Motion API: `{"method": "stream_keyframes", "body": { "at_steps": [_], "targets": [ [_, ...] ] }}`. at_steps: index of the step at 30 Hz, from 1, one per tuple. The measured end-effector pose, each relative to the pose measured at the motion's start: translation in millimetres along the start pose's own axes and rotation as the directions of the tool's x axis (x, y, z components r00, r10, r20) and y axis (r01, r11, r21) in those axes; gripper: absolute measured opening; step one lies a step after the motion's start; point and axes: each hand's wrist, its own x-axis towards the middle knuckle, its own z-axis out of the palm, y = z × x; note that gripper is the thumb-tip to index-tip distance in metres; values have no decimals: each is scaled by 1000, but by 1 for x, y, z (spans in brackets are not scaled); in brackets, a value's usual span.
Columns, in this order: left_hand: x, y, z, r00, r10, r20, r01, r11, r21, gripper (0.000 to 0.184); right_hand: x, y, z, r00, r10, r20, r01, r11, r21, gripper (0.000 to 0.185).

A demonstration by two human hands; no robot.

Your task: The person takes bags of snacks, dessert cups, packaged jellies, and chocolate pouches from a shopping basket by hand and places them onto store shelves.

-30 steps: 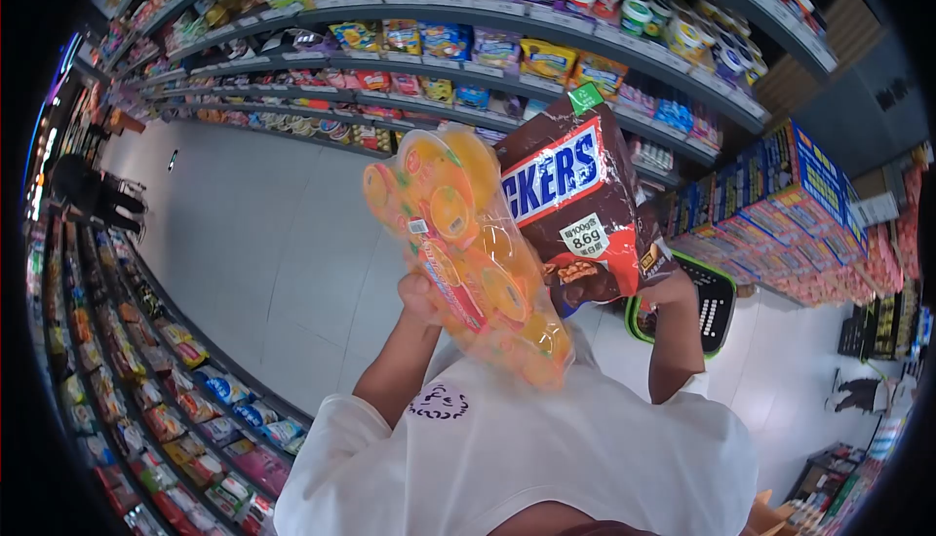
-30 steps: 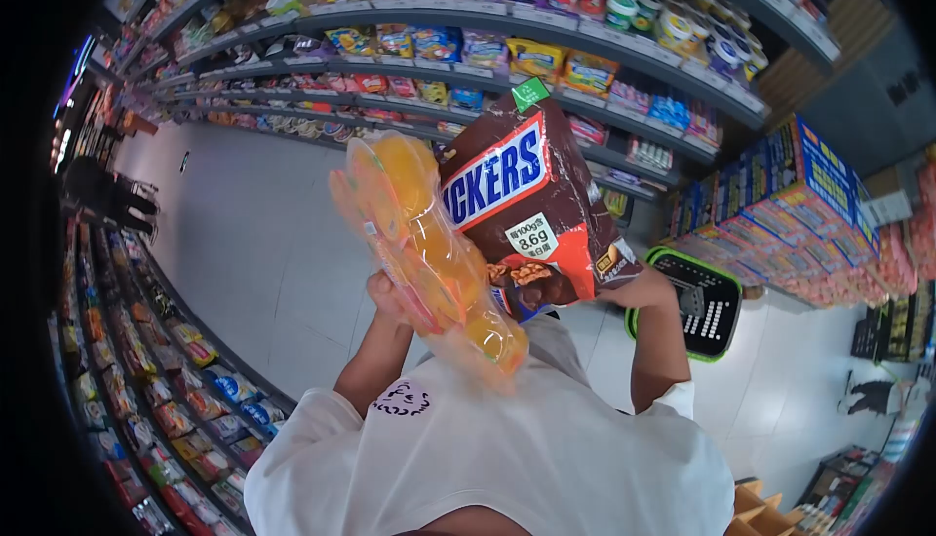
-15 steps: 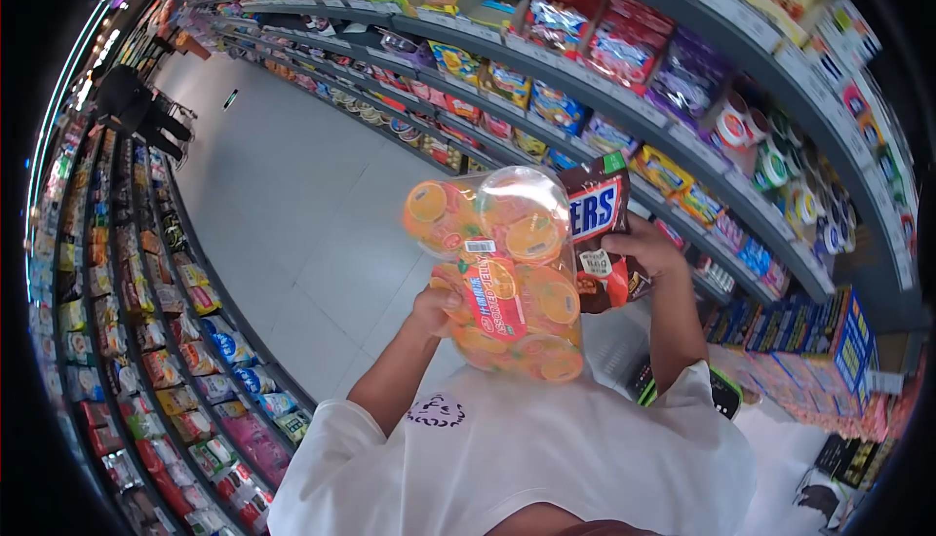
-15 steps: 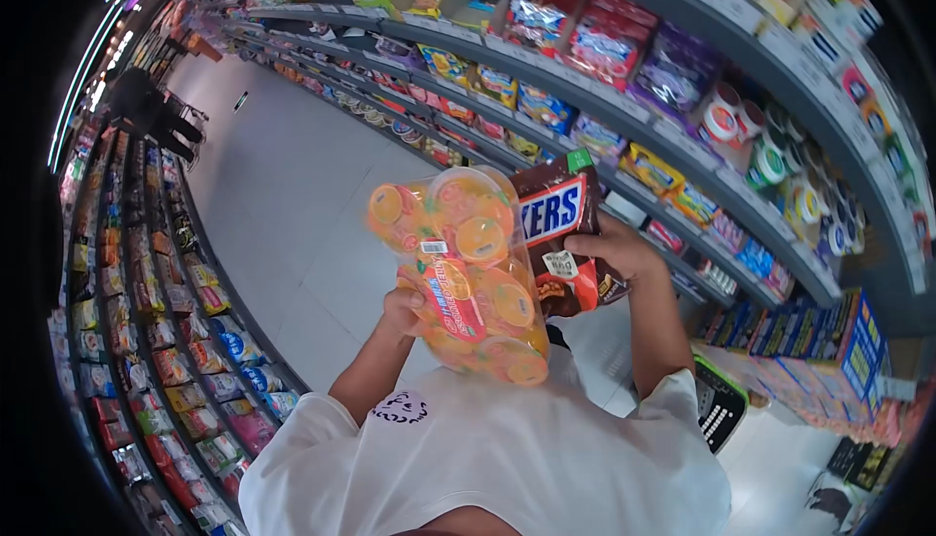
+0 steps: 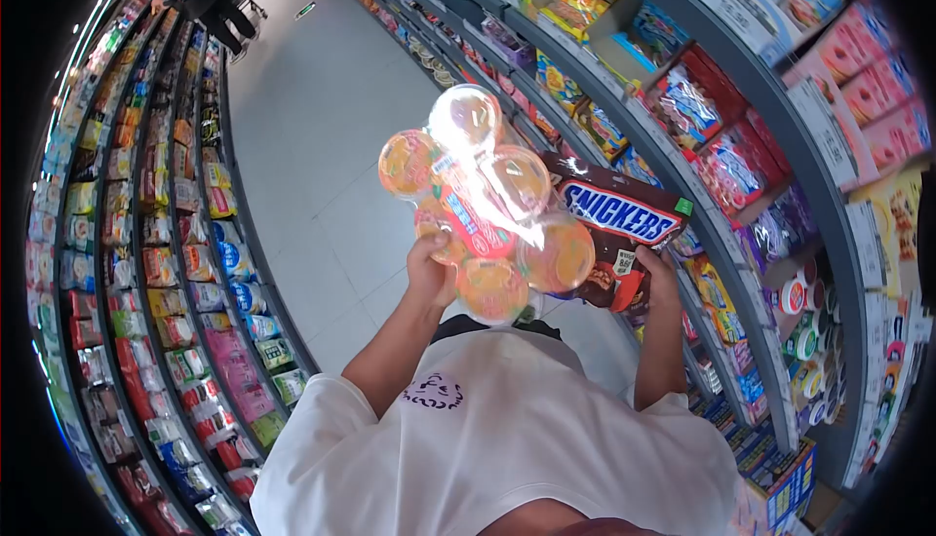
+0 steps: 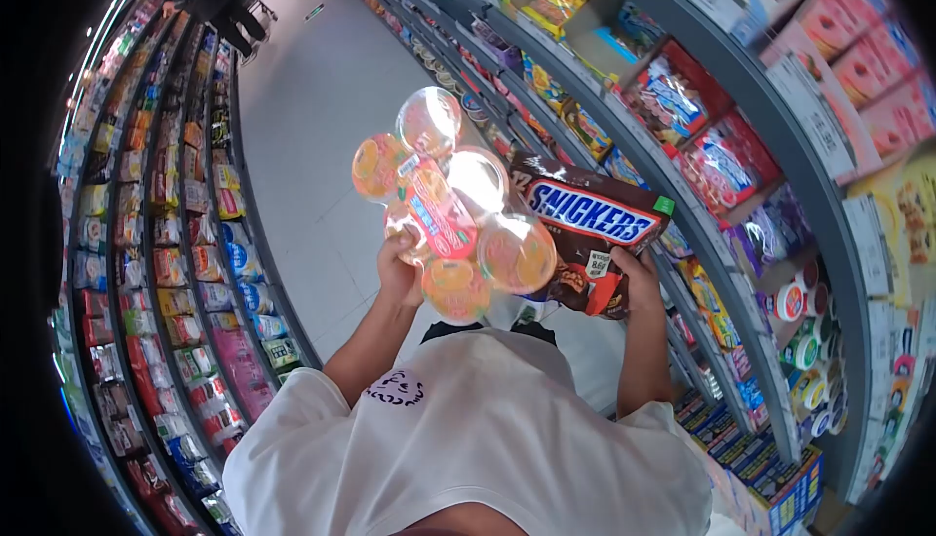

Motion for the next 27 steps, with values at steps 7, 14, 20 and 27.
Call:
{"method": "stream_keyframes", "body": {
  "at_steps": [7,14,20,27],
  "targets": [
    [51,27,-12,986,151,-67,-161,972,-169,54,38,31,33,995,71,-76,-74,997,-30,43],
    [112,86,-29,990,138,26,-128,962,-240,58,72,64,115,993,118,13,-118,993,7,42],
    [159,167,-51,984,42,171,3,967,-255,59,122,73,207,995,87,42,-84,994,-68,45],
    [209,246,-87,977,-30,210,78,971,-224,58,157,97,293,1000,-1,15,0,1000,5,44]
  ]
}}
